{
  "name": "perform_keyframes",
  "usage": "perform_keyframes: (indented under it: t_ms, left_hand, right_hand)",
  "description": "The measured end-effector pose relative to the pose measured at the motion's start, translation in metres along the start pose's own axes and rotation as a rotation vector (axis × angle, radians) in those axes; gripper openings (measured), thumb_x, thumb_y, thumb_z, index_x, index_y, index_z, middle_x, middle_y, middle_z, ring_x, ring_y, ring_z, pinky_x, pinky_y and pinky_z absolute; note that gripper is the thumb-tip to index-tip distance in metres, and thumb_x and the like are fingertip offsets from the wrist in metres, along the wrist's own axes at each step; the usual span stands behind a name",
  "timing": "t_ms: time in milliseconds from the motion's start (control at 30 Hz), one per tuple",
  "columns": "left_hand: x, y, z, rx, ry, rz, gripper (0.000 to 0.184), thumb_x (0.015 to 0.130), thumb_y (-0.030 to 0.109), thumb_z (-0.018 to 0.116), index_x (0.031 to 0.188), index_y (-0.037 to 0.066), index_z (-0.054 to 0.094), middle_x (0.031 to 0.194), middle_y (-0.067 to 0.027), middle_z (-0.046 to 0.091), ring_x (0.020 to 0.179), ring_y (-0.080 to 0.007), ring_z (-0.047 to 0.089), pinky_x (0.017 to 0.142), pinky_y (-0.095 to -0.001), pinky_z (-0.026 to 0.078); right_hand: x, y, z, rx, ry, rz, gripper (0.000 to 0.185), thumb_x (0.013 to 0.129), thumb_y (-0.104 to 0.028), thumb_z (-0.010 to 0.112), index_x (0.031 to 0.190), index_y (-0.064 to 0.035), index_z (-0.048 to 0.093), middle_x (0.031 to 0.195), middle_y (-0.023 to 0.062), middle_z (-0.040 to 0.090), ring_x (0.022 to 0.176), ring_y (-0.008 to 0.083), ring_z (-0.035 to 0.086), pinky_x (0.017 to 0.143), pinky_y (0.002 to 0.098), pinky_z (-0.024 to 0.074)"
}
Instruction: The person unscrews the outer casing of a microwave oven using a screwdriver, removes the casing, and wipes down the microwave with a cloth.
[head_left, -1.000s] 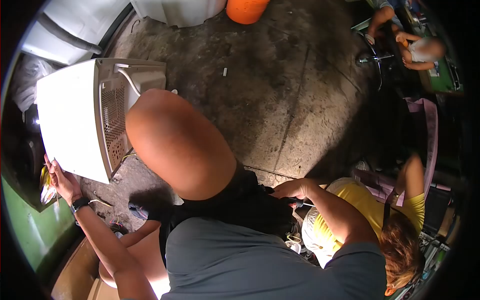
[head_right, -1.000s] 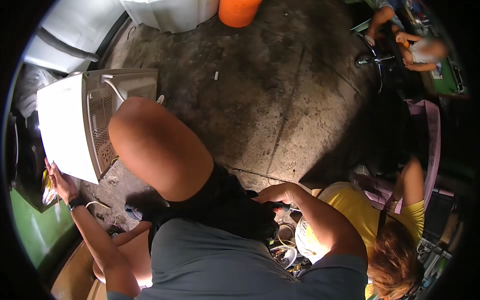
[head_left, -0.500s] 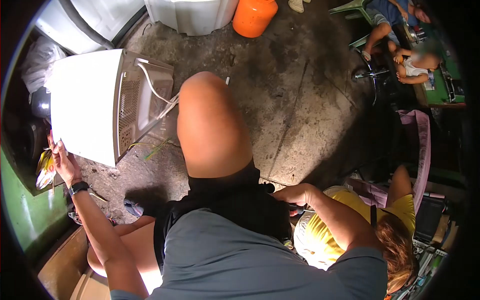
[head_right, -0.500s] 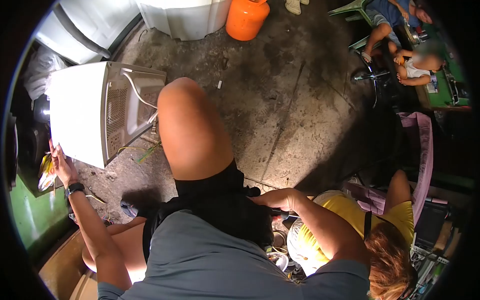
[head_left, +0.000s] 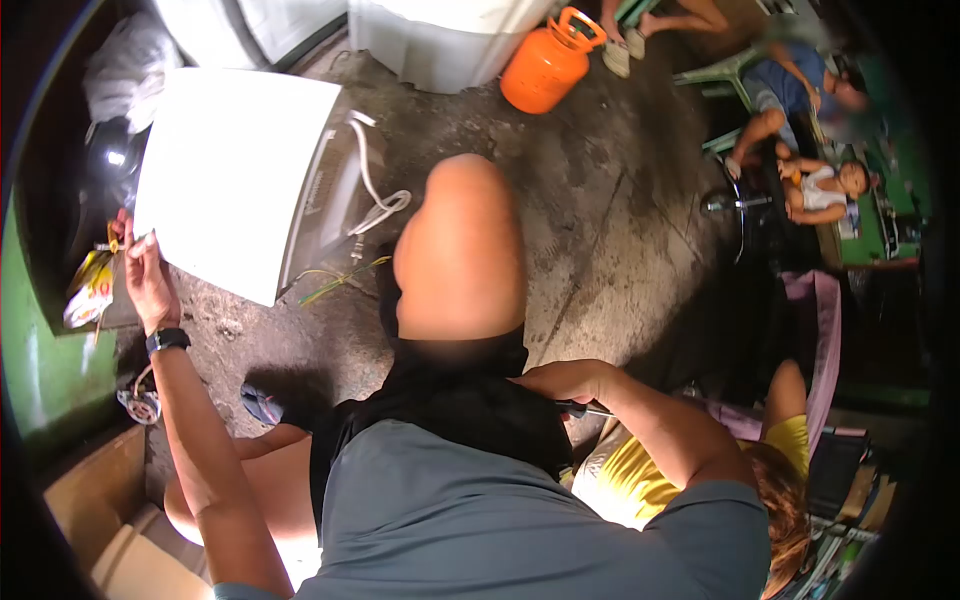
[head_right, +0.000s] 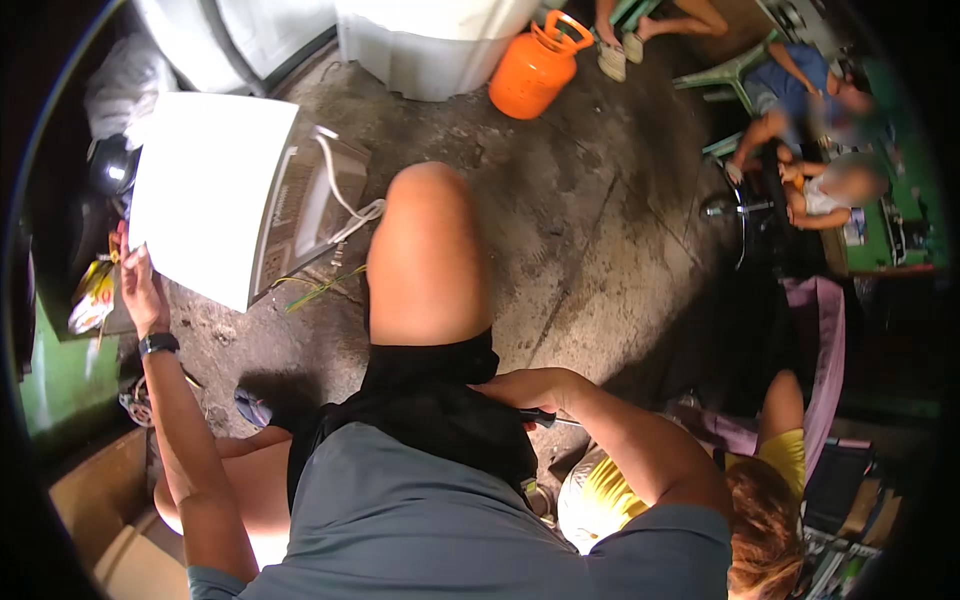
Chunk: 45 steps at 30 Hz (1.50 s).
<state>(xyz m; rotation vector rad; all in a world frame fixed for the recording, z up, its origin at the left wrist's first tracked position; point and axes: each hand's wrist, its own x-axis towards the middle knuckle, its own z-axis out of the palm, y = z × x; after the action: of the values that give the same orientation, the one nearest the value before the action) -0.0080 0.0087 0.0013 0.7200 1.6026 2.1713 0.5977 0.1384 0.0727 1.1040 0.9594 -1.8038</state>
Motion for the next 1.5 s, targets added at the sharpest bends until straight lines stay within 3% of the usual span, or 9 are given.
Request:
perform_keyframes:
  t_ms: [33, 100, 200, 633, 800, 933, 1033, 1200, 1500]
  left_hand:
    - [-0.001, 0.001, -0.002, -0.001, 0.029, 0.007, 0.007, 0.101, 0.004, 0.061, 0.099, 0.007, 0.067, 0.168, -0.0045, 0.026, 0.143, -0.0177, 0.041, 0.118, -0.0350, 0.034]
    - [-0.001, -0.003, -0.001, -0.067, -0.016, 0.017, 0.002, 0.100, 0.006, 0.064, 0.098, 0.006, 0.066, 0.168, -0.0034, 0.025, 0.136, -0.0145, 0.046, 0.116, -0.0340, 0.037]
    - [0.001, -0.011, -0.010, -0.045, -0.011, 0.016, 0.002, 0.099, 0.007, 0.066, 0.097, 0.006, 0.066, 0.167, -0.0047, 0.027, 0.132, -0.0133, 0.049, 0.115, -0.0339, 0.039]
    - [0.008, -0.015, -0.007, -0.069, 0.028, -0.034, 0.006, 0.101, 0.009, 0.064, 0.095, 0.007, 0.063, 0.165, -0.0071, 0.031, 0.128, -0.0157, 0.051, 0.115, -0.0355, 0.038]
    - [0.008, -0.015, -0.008, -0.040, 0.008, -0.021, 0.006, 0.101, 0.011, 0.065, 0.101, 0.006, 0.061, 0.161, -0.0060, 0.036, 0.122, -0.0150, 0.054, 0.114, -0.0347, 0.039]
    - [0.011, -0.024, -0.020, -0.048, 0.015, -0.034, 0.006, 0.101, 0.010, 0.064, 0.101, 0.006, 0.061, 0.162, -0.0074, 0.035, 0.123, -0.0154, 0.053, 0.115, -0.0356, 0.037]
    - [0.008, -0.027, -0.023, -0.072, 0.014, -0.002, 0.005, 0.101, 0.010, 0.064, 0.102, 0.005, 0.061, 0.161, -0.0078, 0.036, 0.122, -0.0155, 0.054, 0.115, -0.0359, 0.038]
    - [-0.001, -0.021, -0.025, -0.103, 0.035, -0.047, 0.012, 0.102, 0.010, 0.063, 0.112, 0.004, 0.063, 0.159, -0.0069, 0.040, 0.119, -0.0125, 0.053, 0.114, -0.0332, 0.037]
    - [0.003, -0.031, -0.027, -0.055, 0.026, 0.066, 0.034, 0.101, 0.009, 0.064, 0.133, 0.000, 0.057, 0.148, -0.0021, 0.050, 0.117, -0.0108, 0.052, 0.113, -0.0328, 0.038]
  right_hand:
    - [0.008, -0.002, -0.002, -0.028, 0.001, 0.011, 0.057, 0.105, -0.059, 0.044, 0.097, -0.0081, 0.069, 0.073, 0.0036, 0.065, 0.058, 0.0121, 0.060, 0.050, 0.0286, 0.0482]
    - [0.021, -0.007, 0.003, 0.071, 0.083, -0.134, 0.054, 0.108, -0.045, 0.046, 0.134, -0.0012, 0.063, 0.127, 0.0124, 0.068, 0.109, 0.0202, 0.064, 0.094, 0.0303, 0.0515]
    - [0.014, -0.035, 0.013, -0.113, 0.168, -0.174, 0.058, 0.104, -0.047, 0.052, 0.135, 0.0009, 0.062, 0.129, 0.0122, 0.067, 0.112, 0.0182, 0.063, 0.095, 0.0307, 0.0508]
    - [0.006, -0.032, 0.021, 0.075, 0.243, -0.039, 0.058, 0.099, -0.054, 0.059, 0.124, -0.0021, 0.070, 0.111, 0.0095, 0.072, 0.095, 0.0144, 0.065, 0.076, 0.0311, 0.0545]
    - [-0.016, 0.014, 0.018, 0.468, 0.192, -0.231, 0.060, 0.097, -0.046, 0.067, 0.143, -0.0092, 0.054, 0.084, 0.0034, 0.066, 0.059, 0.0117, 0.057, 0.051, 0.0252, 0.0438]
    - [-0.019, 0.045, -0.003, 0.344, -0.203, -0.323, 0.087, 0.093, -0.012, 0.074, 0.161, -0.0033, 0.019, 0.073, 0.0068, 0.057, 0.059, 0.0131, 0.050, 0.056, 0.0303, 0.0435]
    - [-0.025, 0.050, 0.009, 0.210, -0.076, -0.252, 0.090, 0.092, -0.015, 0.075, 0.161, -0.0013, 0.018, 0.072, 0.0054, 0.057, 0.060, 0.0119, 0.051, 0.055, 0.0285, 0.0434]
    - [-0.043, 0.024, 0.036, -0.129, 0.308, -0.418, 0.067, 0.082, -0.033, 0.084, 0.137, -0.0023, 0.058, 0.072, 0.0009, 0.058, 0.055, 0.0087, 0.053, 0.051, 0.0245, 0.0431]
    - [-0.026, 0.038, 0.035, -0.190, 0.431, -0.724, 0.062, 0.082, -0.031, 0.085, 0.133, -0.0103, 0.056, 0.097, 0.0064, 0.060, 0.065, 0.0098, 0.057, 0.055, 0.0270, 0.0485]
